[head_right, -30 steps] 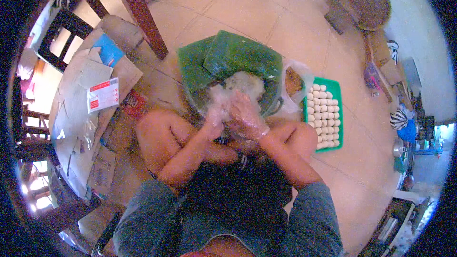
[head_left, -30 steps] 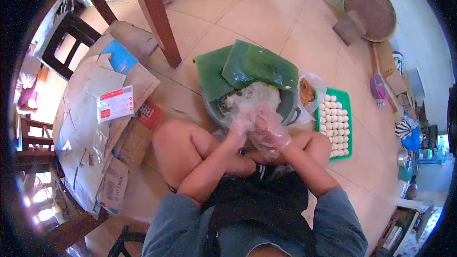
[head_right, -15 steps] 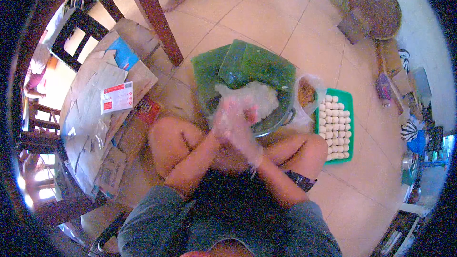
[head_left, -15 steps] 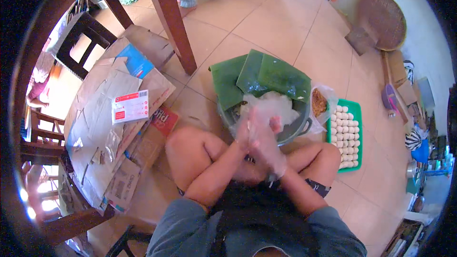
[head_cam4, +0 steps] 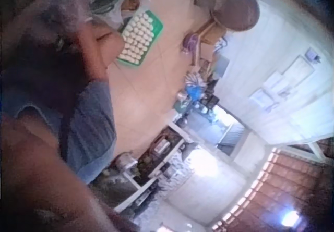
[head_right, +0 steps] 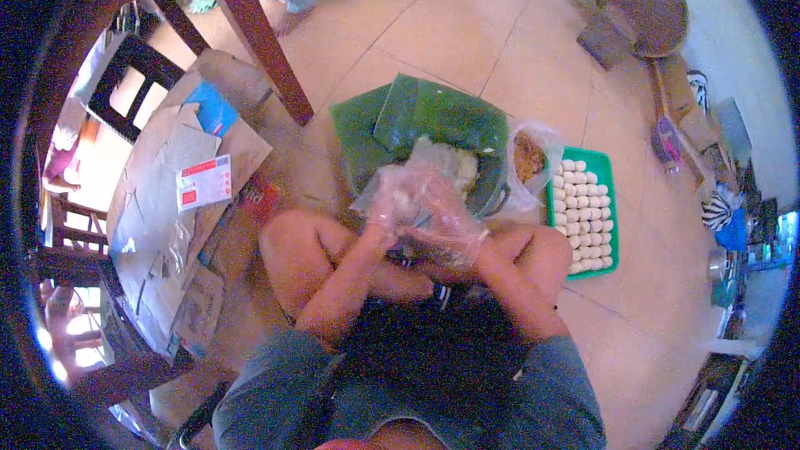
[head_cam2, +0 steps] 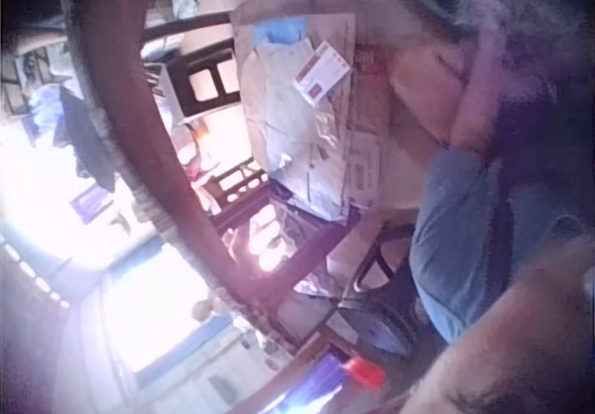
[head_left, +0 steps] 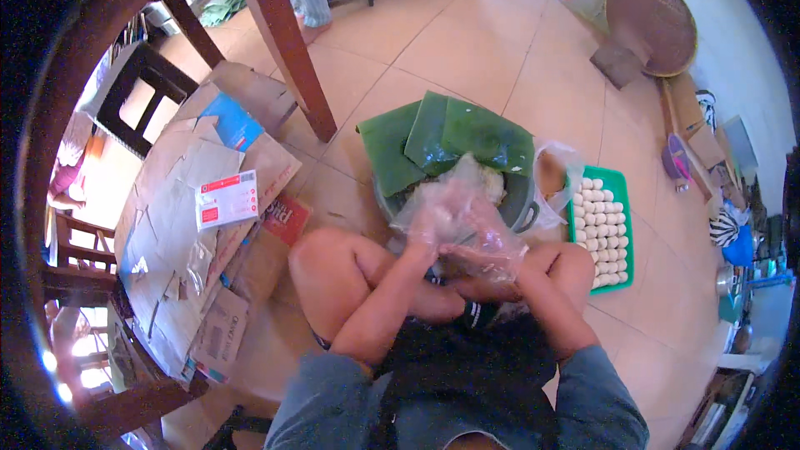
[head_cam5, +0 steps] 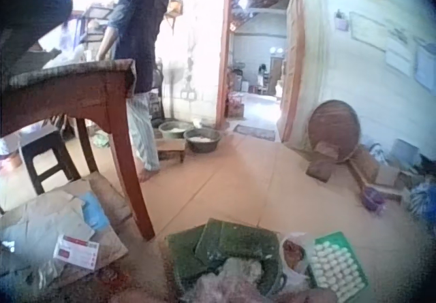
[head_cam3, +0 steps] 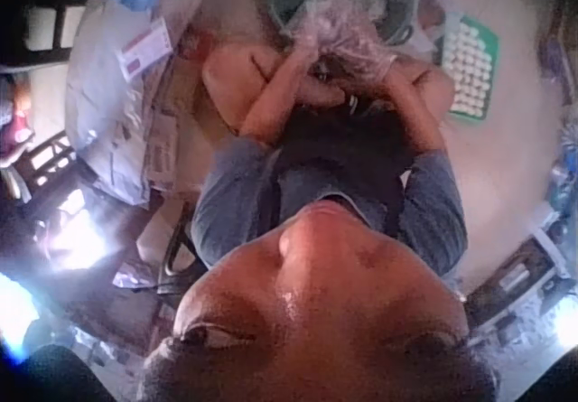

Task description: The person forms dumplings by hand, taking portions of dough from a bowl, filling them with a meat mixture from a bag, rolling them into balls, and placing them into a tray.

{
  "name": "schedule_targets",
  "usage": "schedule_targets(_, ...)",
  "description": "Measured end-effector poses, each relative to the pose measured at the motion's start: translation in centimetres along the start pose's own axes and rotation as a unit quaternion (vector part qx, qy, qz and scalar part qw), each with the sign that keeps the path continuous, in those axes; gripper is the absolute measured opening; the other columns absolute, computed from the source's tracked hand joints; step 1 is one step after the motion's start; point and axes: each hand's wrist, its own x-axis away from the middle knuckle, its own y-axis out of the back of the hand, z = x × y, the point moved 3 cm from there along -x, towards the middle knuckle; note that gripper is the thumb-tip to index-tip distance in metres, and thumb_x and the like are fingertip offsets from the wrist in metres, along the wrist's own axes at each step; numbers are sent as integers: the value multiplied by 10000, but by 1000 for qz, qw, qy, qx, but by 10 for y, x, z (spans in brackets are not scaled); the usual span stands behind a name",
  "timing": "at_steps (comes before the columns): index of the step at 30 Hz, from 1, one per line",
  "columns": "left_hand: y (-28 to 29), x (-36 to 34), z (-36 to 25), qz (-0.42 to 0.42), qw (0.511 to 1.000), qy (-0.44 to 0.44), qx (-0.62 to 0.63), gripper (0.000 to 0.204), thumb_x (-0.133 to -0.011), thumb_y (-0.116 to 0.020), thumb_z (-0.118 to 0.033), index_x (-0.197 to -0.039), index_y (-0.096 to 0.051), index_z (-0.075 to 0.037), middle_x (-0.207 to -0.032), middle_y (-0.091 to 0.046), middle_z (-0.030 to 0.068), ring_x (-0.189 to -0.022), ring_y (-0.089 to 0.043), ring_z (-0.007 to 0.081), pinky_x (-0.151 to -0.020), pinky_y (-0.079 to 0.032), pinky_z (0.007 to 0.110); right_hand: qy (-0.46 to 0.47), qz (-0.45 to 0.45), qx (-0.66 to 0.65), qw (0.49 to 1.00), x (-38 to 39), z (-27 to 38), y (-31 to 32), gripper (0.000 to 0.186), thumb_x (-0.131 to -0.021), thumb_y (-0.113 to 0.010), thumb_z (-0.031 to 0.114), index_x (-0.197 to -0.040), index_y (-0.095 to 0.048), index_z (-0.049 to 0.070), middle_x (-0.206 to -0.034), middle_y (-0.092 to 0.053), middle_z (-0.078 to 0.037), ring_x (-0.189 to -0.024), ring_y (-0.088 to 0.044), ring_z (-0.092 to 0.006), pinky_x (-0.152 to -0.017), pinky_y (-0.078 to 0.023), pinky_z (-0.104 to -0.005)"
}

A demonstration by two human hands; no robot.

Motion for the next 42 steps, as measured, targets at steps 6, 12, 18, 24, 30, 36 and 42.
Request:
schedule_targets(6,4,-18,37,275,881,2,386,586,-884,-353,-522,-1208,-466,-47,-1245,-485,129,-1096,-481,313,-946,-382,444,-24,-102,-59,993,1,32,-45,751,-817,-507,455,-1379,-237,36,-1457,-120,-174,-1359,-22,-302,-1091,-18,-384)
schedule_targets(12,13,-16,22,172,919,36,353,477,-900,-409,-423,-1172,-493,-41,-1170,-534,118,-1055,-510,299,-928,-408,425,-86,-109,-203,969,5,30,-13,691,-826,-509,409,-1348,-289,12,-1416,-224,-201,-1322,-186,-336,-1081,-136,-388)
schedule_targets(18,23,-28,44,-5,993,-88,-83,479,-878,-430,-466,-1155,-530,-88,-1078,-573,53,-980,-546,196,-836,-453,333,-62,12,40,997,1,-8,-6,561,-746,-620,215,-1249,-429,56,-1283,-426,-181,-1188,-388,-367,-1012,-309,-410)
schedule_targets(24,37,-16,48,-33,999,-35,8,426,-890,-444,-395,-1175,-467,-79,-1076,-553,55,-936,-554,196,-815,-472,323,26,-109,-23,993,8,-22,-30,605,-730,-669,250,-1249,-430,51,-1305,-406,-169,-1230,-348,-352,-1038,-264,-421)
schedule_targets(30,-16,-12,11,215,957,-23,195,566,-910,-324,-492,-1293,-373,-78,-1245,-475,83,-1081,-502,211,-854,-452,379,-110,-107,-134,979,33,-11,-20,700,-761,-647,340,-1308,-349,20,-1384,-277,-204,-1298,-228,-359,-1076,-178,-416)
schedule_targets(36,-4,-9,47,317,905,40,281,577,-912,-309,-494,-1291,-373,-63,-1249,-472,97,-1102,-486,213,-882,-434,380,-53,-168,-96,980,25,30,-53,567,-793,-551,239,-1279,-361,17,-1338,-351,-193,-1273,-268,-349,-1063,-192,-394)
schedule_targets(42,-18,-7,44,350,891,56,284,589,-915,-294,-496,-1288,-373,-47,-1254,-469,111,-1123,-470,216,-910,-416,380,-1,-82,-21,996,50,-34,-94,569,-794,-552,188,-1295,-346,15,-1347,-339,-178,-1274,-271,-326,-1064,-192,-388)
